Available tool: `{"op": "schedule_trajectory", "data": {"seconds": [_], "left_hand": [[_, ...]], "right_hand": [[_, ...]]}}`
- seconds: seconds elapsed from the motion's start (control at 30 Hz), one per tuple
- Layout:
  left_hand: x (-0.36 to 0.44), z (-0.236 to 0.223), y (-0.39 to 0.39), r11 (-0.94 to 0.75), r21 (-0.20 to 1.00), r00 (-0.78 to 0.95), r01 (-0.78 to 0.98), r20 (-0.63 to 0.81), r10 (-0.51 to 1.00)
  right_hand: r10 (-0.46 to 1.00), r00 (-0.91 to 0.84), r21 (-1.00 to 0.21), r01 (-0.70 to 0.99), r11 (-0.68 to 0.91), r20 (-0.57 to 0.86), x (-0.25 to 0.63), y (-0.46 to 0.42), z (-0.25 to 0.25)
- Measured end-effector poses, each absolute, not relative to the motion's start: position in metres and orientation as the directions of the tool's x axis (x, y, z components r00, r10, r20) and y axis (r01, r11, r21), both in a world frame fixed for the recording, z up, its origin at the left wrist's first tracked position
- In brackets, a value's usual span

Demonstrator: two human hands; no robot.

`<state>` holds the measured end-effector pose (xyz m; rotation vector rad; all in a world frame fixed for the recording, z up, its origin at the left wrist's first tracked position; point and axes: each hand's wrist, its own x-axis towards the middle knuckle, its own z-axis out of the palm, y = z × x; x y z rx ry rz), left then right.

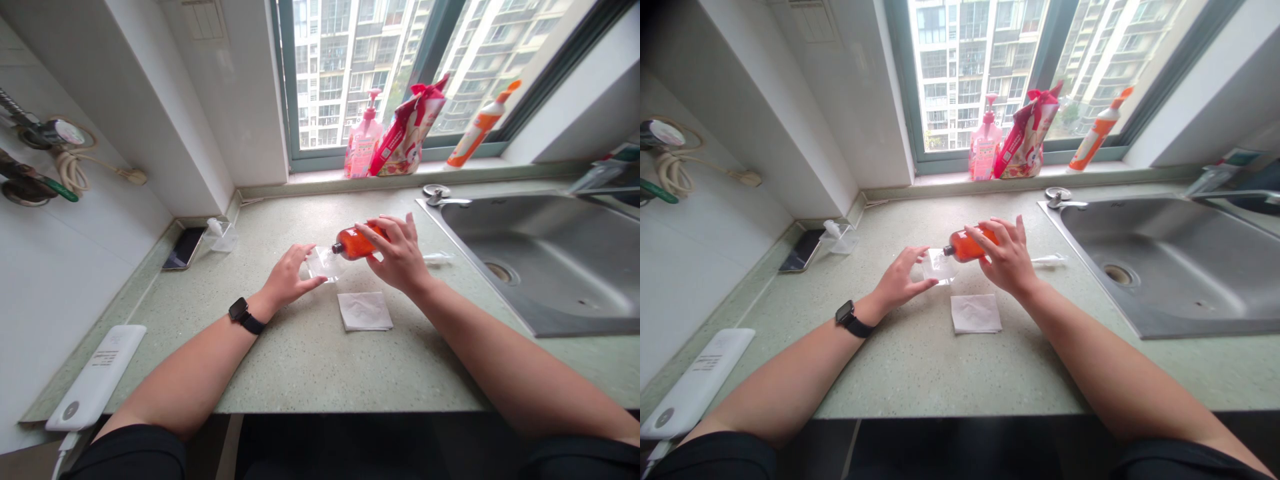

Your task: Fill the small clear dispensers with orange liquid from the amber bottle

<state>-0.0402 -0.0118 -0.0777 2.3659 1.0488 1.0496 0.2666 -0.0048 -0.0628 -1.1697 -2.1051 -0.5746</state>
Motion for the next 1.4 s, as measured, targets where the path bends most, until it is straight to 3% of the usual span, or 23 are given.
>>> {"op": "schedule_trajectory", "data": {"seconds": [1.4], "left_hand": [[-0.0404, -0.0769, -0.0131, -0.652, 0.574, 0.447, 0.496, 0.475, 0.758]], "right_hand": [[0.610, -0.379, 0.029, 0.864, 0.503, 0.696, 0.2664, -0.0057, -0.0629]]}}
